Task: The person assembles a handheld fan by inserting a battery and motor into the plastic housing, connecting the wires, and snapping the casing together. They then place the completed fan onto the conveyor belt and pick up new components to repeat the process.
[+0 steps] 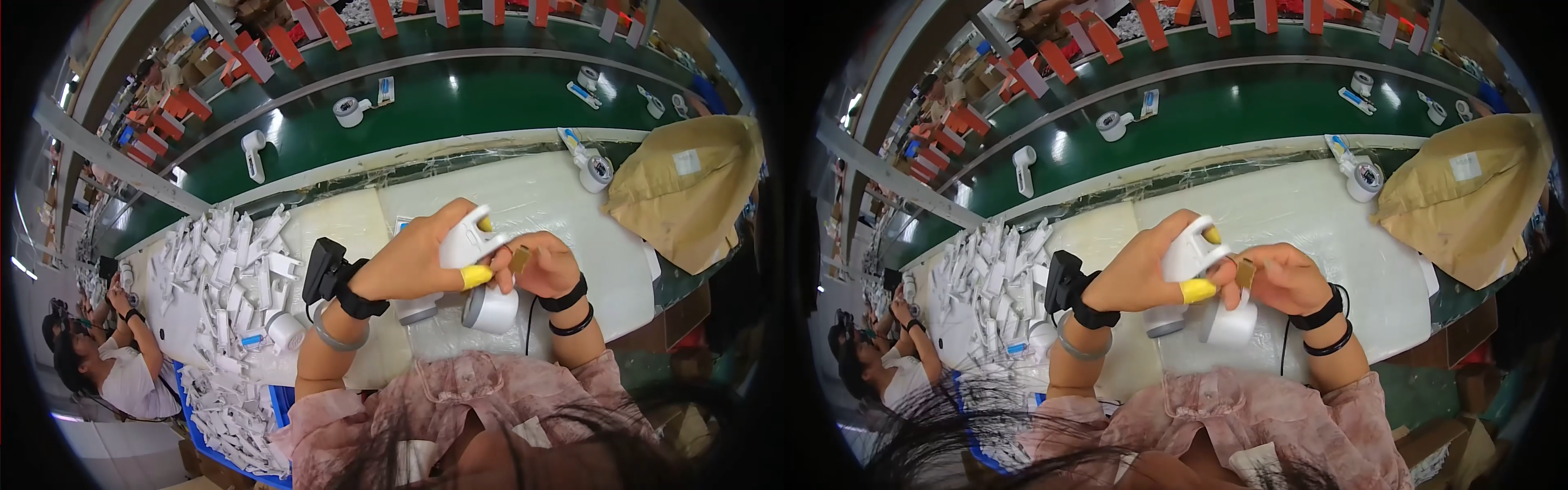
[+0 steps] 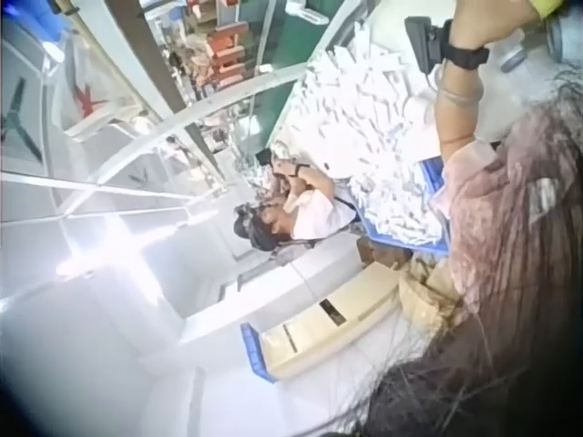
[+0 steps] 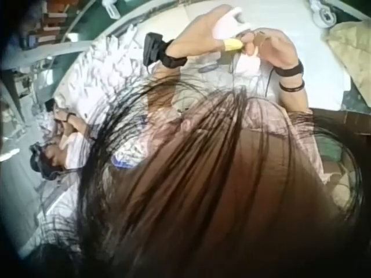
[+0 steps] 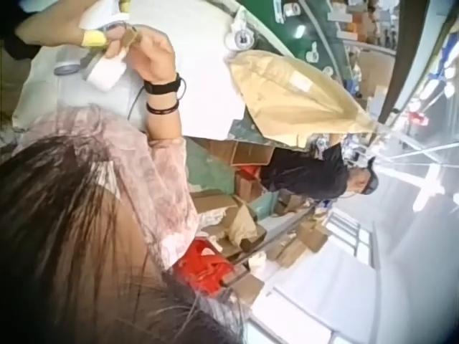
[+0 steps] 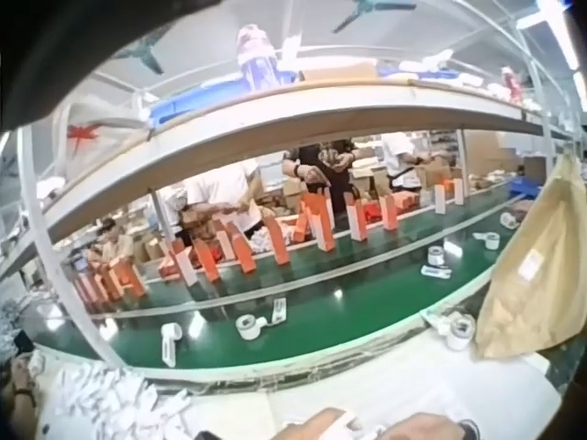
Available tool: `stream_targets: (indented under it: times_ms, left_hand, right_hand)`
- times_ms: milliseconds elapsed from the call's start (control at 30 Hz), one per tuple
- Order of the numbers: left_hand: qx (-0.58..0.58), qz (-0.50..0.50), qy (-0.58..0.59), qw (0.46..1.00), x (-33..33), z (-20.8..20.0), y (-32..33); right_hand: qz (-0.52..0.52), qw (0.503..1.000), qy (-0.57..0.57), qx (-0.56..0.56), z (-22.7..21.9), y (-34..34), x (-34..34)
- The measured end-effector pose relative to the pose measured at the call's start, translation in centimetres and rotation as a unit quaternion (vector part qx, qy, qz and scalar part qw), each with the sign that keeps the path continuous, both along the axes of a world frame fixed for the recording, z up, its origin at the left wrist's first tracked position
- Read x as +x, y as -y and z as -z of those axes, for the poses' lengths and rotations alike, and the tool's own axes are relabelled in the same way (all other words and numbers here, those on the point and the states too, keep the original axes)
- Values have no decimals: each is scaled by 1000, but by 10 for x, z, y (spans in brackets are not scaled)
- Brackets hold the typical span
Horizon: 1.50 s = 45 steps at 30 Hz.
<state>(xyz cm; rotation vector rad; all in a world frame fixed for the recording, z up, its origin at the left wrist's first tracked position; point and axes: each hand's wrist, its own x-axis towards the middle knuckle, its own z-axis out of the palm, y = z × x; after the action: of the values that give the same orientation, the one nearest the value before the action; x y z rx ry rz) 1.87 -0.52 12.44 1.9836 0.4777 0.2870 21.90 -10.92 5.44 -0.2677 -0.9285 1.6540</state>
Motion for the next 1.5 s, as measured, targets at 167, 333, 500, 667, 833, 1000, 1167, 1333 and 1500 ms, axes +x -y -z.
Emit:
stream_targets:
  times_ms: [167,333,500,667,833,1000,1167,1333,1500]
  left_hand:
    - [-17,71,56,996,-10,6,-9]
    - [24,-47,177,983,0,41,-10]
    - [-158,-9,115,981,11,65,-14]
    - [-447,-100,200,866,17,77,-12]
    - [-400,-124,184,889,19,77,-10]
    - [-342,-145,188,909,21,75,1]
    - [-217,-132,139,957,18,67,4]
    - [-241,-116,148,952,19,66,9]
    - [-221,-97,137,961,18,68,7]
  right_hand:
    - [-25,963,266,42,-12,4,10]
    - [269,785,555,65,-31,8,-9]
    - [523,568,613,165,4,-8,-14]
    - [538,624,544,157,13,-15,-12]
    - [535,624,532,204,14,-15,-14]
    - [555,645,492,185,18,-14,-22]
    - [532,660,490,203,19,-15,-24]
    - [520,660,490,232,17,-14,-20]
    - [526,659,482,237,18,-14,-18]
